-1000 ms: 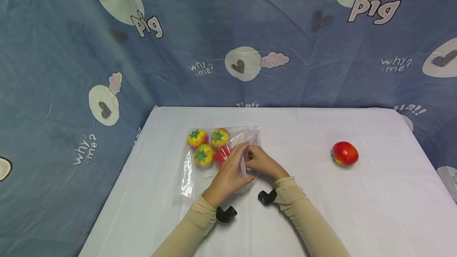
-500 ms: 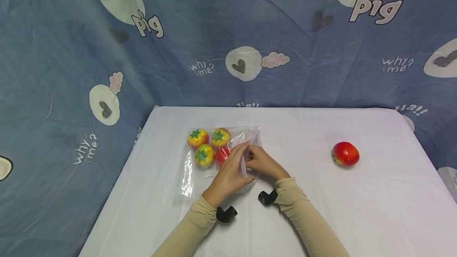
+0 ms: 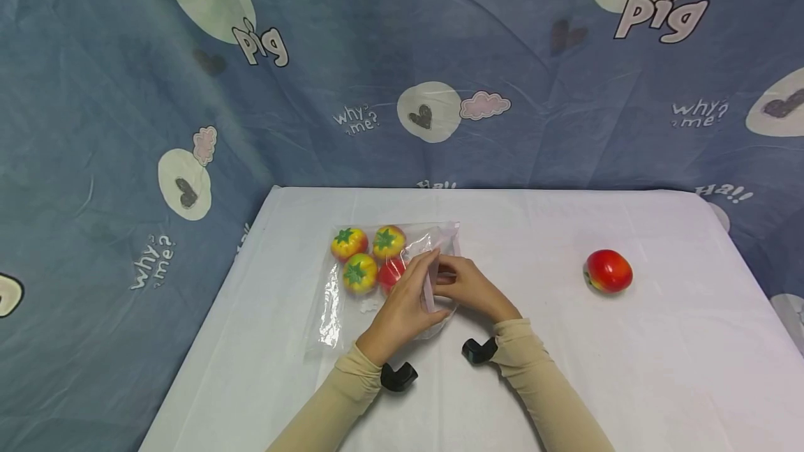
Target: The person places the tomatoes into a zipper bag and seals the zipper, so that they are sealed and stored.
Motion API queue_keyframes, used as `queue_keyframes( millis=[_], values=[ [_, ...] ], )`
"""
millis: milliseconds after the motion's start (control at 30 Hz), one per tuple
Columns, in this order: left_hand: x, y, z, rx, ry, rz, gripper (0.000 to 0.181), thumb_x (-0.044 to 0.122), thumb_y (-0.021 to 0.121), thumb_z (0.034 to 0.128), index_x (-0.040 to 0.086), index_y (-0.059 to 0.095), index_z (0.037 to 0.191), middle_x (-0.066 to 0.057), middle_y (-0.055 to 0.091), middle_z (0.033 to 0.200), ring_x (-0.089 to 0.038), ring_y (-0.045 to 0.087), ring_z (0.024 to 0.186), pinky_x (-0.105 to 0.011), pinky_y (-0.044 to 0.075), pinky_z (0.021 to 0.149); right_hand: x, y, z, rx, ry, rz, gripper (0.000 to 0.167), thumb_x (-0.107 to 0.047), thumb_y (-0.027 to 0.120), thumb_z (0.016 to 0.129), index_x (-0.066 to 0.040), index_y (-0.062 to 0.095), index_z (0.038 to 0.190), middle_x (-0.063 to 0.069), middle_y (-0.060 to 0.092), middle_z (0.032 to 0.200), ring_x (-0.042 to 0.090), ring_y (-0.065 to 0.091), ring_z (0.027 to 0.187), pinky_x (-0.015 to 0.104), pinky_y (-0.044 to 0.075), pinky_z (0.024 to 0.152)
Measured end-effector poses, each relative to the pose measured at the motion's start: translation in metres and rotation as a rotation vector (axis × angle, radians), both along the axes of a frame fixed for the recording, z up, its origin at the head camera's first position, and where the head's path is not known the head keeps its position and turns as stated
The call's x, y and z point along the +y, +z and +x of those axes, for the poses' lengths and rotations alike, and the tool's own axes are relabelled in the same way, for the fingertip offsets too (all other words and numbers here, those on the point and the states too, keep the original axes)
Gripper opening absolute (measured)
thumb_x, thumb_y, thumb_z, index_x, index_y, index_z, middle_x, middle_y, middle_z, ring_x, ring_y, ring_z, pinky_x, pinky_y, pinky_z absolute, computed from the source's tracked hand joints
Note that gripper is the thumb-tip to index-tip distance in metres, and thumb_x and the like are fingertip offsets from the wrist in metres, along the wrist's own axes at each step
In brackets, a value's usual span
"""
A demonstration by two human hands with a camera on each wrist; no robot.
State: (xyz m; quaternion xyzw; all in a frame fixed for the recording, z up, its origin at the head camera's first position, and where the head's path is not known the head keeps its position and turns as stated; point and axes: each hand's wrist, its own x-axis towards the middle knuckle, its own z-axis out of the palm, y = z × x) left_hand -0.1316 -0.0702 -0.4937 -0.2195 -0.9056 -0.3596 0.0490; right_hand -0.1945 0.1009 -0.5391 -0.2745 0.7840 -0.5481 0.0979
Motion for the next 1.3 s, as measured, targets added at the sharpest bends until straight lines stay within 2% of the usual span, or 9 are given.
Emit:
queue_keyframes(
  millis=[167,400,800,933,1067,1200,1300],
  values=[
    [0.000,0.000,0.000,-0.001,0.005,-0.003,0.105,0.011,0.094,0.0708,0.008,0.036,0.158,-0.006,0.048,0.156,-0.023,0.053,0.141,-0.038,0.048,0.117,0.009,0.003,0.004,-0.016,-0.029,-0.030,0.053,0.000,0.078,0.088,0.006,0.059,0.138,0.026,0.065,0.135,0.044,0.067,0.121,0.040,0.059,0.102],
    [-0.001,0.000,0.000,-0.009,0.005,-0.006,0.106,0.012,0.094,0.0714,0.010,0.034,0.159,-0.005,0.047,0.156,-0.023,0.052,0.142,-0.038,0.049,0.117,0.020,0.006,0.010,-0.014,-0.095,-0.084,0.050,-0.003,0.082,0.085,0.004,0.064,0.131,0.024,0.068,0.131,0.042,0.067,0.121,0.039,0.059,0.101],
    [0.000,0.001,0.001,-0.039,0.021,-0.001,0.107,0.013,0.093,0.0727,0.014,0.032,0.160,-0.005,0.047,0.155,-0.025,0.052,0.141,-0.041,0.048,0.117,0.048,0.010,0.012,0.139,-0.204,-0.040,0.044,-0.002,0.083,0.084,0.004,0.068,0.124,0.022,0.071,0.126,0.040,0.070,0.113,0.046,0.061,0.096],
    [0.000,0.002,0.001,-0.046,0.025,-0.003,0.106,0.013,0.093,0.0730,0.014,0.033,0.160,-0.006,0.047,0.155,-0.025,0.052,0.141,-0.041,0.047,0.118,0.059,0.012,0.014,0.173,-0.248,-0.007,0.045,-0.003,0.083,0.084,0.002,0.068,0.126,0.020,0.072,0.126,0.035,0.070,0.114,0.045,0.060,0.097],
    [0.000,0.002,0.002,-0.054,0.027,-0.004,0.105,0.013,0.093,0.0734,0.014,0.033,0.160,-0.006,0.046,0.156,-0.025,0.049,0.144,-0.041,0.045,0.120,0.070,0.012,0.018,0.181,-0.288,0.029,0.047,-0.007,0.084,0.084,0.000,0.068,0.128,0.018,0.072,0.125,0.019,0.070,0.115,0.036,0.060,0.098],
    [0.000,0.002,0.003,-0.061,0.030,0.000,0.105,0.013,0.093,0.0737,0.014,0.033,0.160,-0.007,0.046,0.157,-0.027,0.048,0.145,-0.042,0.044,0.120,0.081,0.012,0.022,0.192,-0.329,0.039,0.048,-0.007,0.085,0.083,-0.001,0.068,0.128,0.021,0.073,0.123,0.001,0.068,0.112,0.019,0.057,0.098],
    [0.000,0.002,0.003,-0.059,0.030,0.000,0.105,0.013,0.093,0.0736,0.013,0.033,0.160,-0.007,0.046,0.157,-0.026,0.049,0.144,-0.042,0.045,0.120,0.090,0.013,0.024,0.214,-0.362,0.038,0.048,-0.005,0.085,0.083,0.001,0.068,0.127,0.024,0.072,0.121,-0.007,0.064,0.111,0.009,0.053,0.097]
  ],
)
